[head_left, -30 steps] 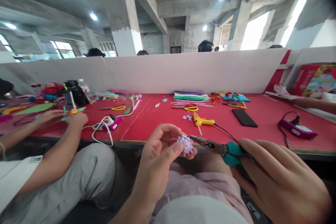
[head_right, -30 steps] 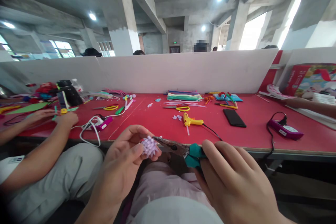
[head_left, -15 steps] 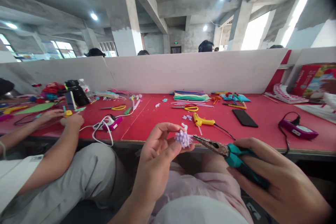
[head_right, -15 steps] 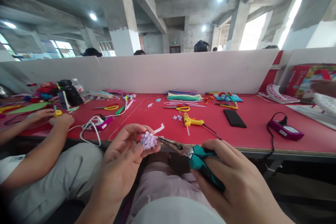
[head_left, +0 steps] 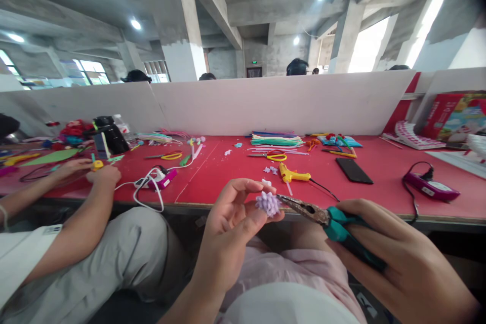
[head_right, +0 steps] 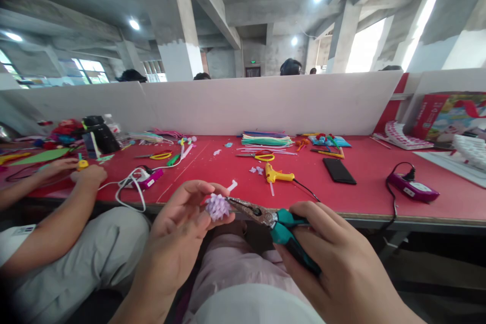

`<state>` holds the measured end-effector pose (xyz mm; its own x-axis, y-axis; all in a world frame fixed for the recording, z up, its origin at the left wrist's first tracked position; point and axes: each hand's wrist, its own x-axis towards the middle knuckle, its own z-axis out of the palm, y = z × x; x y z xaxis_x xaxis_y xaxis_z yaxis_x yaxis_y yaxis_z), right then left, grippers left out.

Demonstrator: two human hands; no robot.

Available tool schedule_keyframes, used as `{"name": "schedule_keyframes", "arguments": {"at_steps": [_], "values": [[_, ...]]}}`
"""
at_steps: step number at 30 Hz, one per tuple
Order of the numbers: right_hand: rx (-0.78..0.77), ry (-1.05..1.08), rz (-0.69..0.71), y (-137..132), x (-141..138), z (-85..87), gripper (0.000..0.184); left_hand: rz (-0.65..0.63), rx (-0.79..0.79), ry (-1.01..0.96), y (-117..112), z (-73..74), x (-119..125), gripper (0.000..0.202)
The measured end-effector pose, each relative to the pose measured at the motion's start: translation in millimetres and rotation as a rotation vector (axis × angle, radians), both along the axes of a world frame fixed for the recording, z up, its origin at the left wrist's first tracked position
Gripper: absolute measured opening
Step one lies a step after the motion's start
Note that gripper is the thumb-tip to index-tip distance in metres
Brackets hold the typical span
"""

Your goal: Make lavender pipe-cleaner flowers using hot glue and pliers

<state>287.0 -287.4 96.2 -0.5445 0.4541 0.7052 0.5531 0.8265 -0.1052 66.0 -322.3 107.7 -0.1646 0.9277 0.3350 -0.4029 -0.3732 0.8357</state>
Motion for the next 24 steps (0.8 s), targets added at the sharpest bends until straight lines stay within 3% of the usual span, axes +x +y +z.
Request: {"name": "schedule_keyframes", "arguments": {"at_steps": [5,12,17,24], "values": [[0.156,-0.066,-0.087,3,5,-3.0,0.010,0.017,-0.002,0.059,1,-0.7,0,0.018],[0.347,-0.208,-0.208,2,5,-4.9,0.021,0.106,0.006,0.108,0,1.7,3,0.019],[0.518,-0.275,-0.209,-1,1,1.3,0.021,0.101,0.000,0.105,0,1.7,3,0.018],[0.427,-0.215,-0.232,4,1,3.7,0.021,0.109,-0.011,0.067,0,3.5,2,0.020]]}}
